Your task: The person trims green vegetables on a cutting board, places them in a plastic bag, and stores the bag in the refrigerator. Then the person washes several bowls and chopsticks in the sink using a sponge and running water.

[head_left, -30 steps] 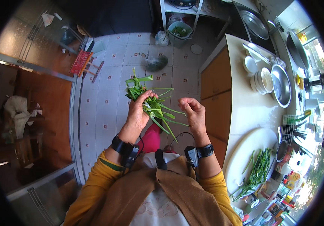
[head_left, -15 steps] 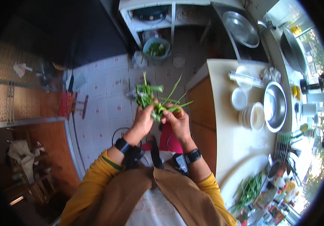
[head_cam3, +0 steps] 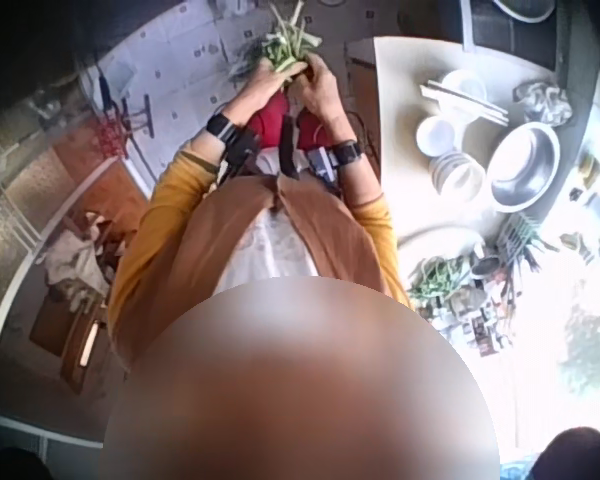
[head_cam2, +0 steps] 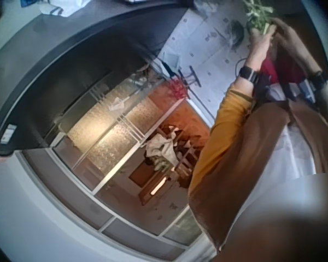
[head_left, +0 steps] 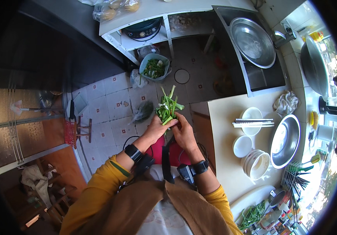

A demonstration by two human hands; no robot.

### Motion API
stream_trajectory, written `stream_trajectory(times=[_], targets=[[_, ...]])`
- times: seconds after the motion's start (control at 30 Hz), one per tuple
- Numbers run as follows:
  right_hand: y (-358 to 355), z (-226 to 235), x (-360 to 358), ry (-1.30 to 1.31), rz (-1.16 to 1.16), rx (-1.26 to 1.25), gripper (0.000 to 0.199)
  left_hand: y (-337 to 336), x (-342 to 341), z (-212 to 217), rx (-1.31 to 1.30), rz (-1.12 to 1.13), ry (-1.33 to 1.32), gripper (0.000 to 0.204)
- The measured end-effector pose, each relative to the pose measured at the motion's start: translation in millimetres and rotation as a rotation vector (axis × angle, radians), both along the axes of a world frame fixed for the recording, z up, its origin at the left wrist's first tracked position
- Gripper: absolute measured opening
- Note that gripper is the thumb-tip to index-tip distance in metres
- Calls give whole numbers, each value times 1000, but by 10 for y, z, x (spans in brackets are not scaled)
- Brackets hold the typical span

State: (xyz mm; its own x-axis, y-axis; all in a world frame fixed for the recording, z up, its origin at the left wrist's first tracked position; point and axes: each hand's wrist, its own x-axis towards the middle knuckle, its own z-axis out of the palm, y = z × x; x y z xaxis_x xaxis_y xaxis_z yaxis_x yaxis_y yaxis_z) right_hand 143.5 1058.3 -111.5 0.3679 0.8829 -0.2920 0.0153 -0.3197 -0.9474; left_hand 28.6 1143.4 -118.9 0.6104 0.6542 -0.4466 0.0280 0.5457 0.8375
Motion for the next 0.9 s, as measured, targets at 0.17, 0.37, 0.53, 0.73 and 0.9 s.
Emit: stream_trajectory(times=[0.17, 0.37, 0.53, 0.73, 0.9], targets=[[449, -155, 265, 4, -118, 38, 57, 597, 269, -579, 183, -62, 215, 17], [641, -367, 914, -687, -510, -163, 44, 1711, 286, -1513, -152, 191, 144, 7], [588, -612, 1023, -1068, -209, -464, 33, 2816, 308, -2338, -173, 257, 209, 10], [567, -776, 1009, -1194, -176, -452, 32, 3772, 358, -2944, -324, 91, 735, 131], [571, -767, 1017, -1214, -132, -473, 30, 3832, 106, -3141, -228, -139, 688, 99]])
